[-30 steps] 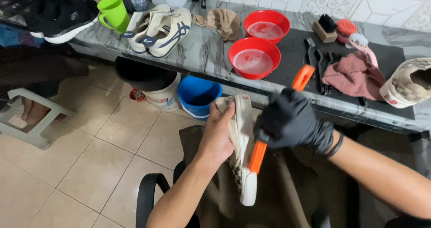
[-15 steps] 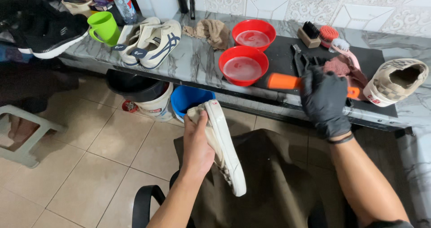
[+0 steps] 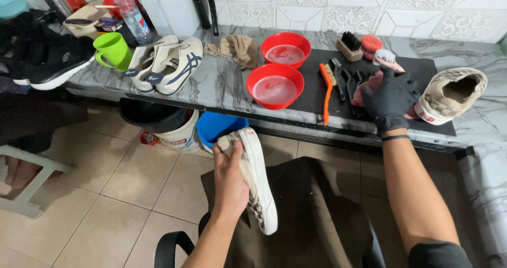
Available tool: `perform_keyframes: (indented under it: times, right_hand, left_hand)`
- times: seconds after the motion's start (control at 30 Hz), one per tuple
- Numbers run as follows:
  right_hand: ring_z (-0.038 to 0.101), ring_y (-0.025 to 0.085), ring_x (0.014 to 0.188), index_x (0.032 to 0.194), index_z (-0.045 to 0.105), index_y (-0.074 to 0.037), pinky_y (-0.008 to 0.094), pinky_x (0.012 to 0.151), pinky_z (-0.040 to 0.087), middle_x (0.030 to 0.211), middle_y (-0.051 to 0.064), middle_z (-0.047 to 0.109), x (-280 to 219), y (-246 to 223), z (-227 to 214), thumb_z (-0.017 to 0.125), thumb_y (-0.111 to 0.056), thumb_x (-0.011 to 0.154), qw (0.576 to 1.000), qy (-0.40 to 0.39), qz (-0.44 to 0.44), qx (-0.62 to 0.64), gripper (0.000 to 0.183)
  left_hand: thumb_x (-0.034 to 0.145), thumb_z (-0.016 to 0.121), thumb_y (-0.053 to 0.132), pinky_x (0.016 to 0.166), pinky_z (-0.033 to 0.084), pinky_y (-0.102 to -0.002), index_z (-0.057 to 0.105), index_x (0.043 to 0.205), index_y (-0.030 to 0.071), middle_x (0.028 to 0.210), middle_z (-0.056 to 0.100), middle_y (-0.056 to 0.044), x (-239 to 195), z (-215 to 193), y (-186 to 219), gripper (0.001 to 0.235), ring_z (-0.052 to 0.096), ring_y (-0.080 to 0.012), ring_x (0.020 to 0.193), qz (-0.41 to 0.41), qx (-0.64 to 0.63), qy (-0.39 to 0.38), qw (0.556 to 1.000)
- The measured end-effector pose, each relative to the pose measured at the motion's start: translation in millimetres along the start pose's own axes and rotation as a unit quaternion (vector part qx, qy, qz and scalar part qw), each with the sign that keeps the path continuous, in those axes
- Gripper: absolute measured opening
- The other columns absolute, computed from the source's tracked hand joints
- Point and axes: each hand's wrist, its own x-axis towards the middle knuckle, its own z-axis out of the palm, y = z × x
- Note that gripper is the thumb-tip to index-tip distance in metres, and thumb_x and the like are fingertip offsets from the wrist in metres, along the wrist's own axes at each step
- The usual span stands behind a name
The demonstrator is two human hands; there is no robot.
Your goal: The person scrubs a checkered slip-on shoe using an orange brush and wipes it with a pink cloth. They repeatedly dip the brush into a red bowl of soapy water and clean the shoe's upper, sole, and heel areas.
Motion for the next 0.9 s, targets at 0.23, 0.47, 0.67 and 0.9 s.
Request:
perform_keyframes:
  times: [0.23, 0.47, 0.67, 0.9]
  right_hand:
    - [0.062, 0.023, 0.087, 0.101, 0.069, -0.009, 0.039, 0.073, 0.046, 0.089, 0.014, 0.066, 16.8, 55.7, 35.7, 0.061, -0.014, 0.102, 0.917, -0.067, 0.002, 0.394, 0.01]
    - [0.052, 0.032, 0.114, 0.129, 0.05, 0.007, 0.044, 0.105, 0.045, 0.125, 0.022, 0.054, 22.0, 24.7, -68.2, 0.053, 0.006, 0.103, 0.762, 0.126, -0.02, 0.635, 0.026]
    - [0.056, 0.03, 0.123, 0.131, 0.052, 0.003, 0.04, 0.114, 0.045, 0.131, 0.018, 0.057, -67.0, -22.9, -157.8, 0.053, 0.001, 0.094, 0.76, 0.065, 0.033, 0.646, 0.038]
    - [0.063, 0.027, 0.097, 0.124, 0.07, -0.013, 0.035, 0.088, 0.052, 0.108, 0.012, 0.059, -171.8, -69.0, -190.9, 0.077, -0.008, 0.086, 0.759, -0.111, -0.139, 0.626, 0.04]
  left_hand:
    - [0.09, 0.058, 0.024, 0.109, 0.047, -0.042, 0.042, 0.145, 0.021, 0.149, 0.061, -0.01, 4.8, 3.6, -3.0, 0.057, 0.058, -0.0248, 0.134, -0.018, -0.119, -0.053, 0.991]
    - [0.097, 0.059, 0.02, 0.097, 0.053, -0.038, 0.046, 0.117, 0.013, 0.127, 0.068, -0.014, 0.6, 10.4, -13.7, 0.025, 0.065, -0.0221, 0.115, 0.033, -0.13, -0.101, 0.986]
    - [0.099, 0.059, 0.018, 0.095, 0.054, -0.037, 0.048, 0.113, 0.012, 0.12, 0.068, -0.014, -6.8, 17.9, -23.9, 0.019, 0.065, -0.0199, 0.108, 0.104, -0.141, -0.135, 0.975]
    - [0.102, 0.055, 0.02, 0.099, 0.052, -0.034, 0.049, 0.116, 0.012, 0.122, 0.068, -0.012, -12.0, 18.5, -19.9, 0.018, 0.064, -0.0171, 0.112, 0.188, -0.049, -0.11, 0.975]
